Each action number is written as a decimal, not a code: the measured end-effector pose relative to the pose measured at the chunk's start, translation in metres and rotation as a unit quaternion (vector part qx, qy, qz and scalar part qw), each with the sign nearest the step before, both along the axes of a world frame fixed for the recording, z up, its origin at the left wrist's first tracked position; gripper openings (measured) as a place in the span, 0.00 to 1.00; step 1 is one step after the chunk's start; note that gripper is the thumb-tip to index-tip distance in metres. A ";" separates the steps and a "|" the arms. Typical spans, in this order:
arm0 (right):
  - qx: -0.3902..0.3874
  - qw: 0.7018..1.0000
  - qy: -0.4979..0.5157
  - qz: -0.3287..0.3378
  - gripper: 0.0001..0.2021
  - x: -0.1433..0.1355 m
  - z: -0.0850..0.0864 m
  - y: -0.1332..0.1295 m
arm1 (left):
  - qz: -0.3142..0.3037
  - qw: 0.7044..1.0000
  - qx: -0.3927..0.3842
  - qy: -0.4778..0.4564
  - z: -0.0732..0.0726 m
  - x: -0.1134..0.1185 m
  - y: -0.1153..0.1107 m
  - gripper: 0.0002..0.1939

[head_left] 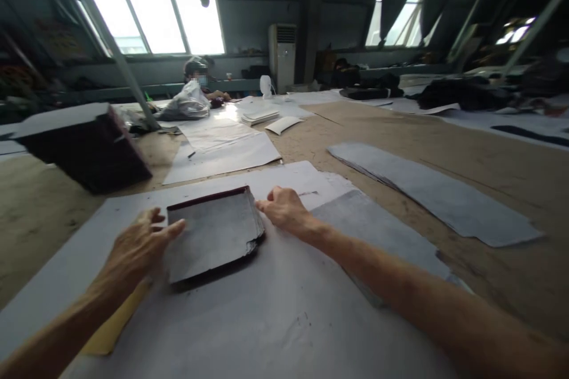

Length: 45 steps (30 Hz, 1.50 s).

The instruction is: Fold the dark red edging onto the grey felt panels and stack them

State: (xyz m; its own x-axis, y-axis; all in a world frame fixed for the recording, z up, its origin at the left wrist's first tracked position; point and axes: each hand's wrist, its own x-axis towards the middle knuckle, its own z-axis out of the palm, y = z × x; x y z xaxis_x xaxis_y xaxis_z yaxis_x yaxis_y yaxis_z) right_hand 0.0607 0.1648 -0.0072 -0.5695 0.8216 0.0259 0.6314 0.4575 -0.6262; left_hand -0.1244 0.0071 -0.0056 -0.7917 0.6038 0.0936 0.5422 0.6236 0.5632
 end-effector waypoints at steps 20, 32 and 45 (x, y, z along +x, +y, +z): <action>-0.124 0.992 0.024 -0.021 0.11 -0.024 0.010 -0.015 | 0.025 0.980 -0.011 -0.198 -0.005 0.006 0.023 0.12; -0.364 0.927 0.088 -0.005 0.07 -0.039 0.012 -0.009 | 0.039 0.929 0.064 -0.362 0.008 0.004 0.025 0.13; -0.394 0.899 0.189 0.026 0.26 -0.036 0.015 -0.023 | 0.017 0.887 0.187 -0.421 -0.009 0.006 0.017 0.11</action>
State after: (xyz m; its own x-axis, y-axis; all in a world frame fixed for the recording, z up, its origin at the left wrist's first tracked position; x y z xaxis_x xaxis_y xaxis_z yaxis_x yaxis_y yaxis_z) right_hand 0.0250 0.1422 0.0083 -0.6798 0.6426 -0.3534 0.2970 -0.1993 -0.9338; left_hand -0.1188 0.0243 -0.0148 -0.6929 0.6298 -0.3511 -0.1843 0.3160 0.9307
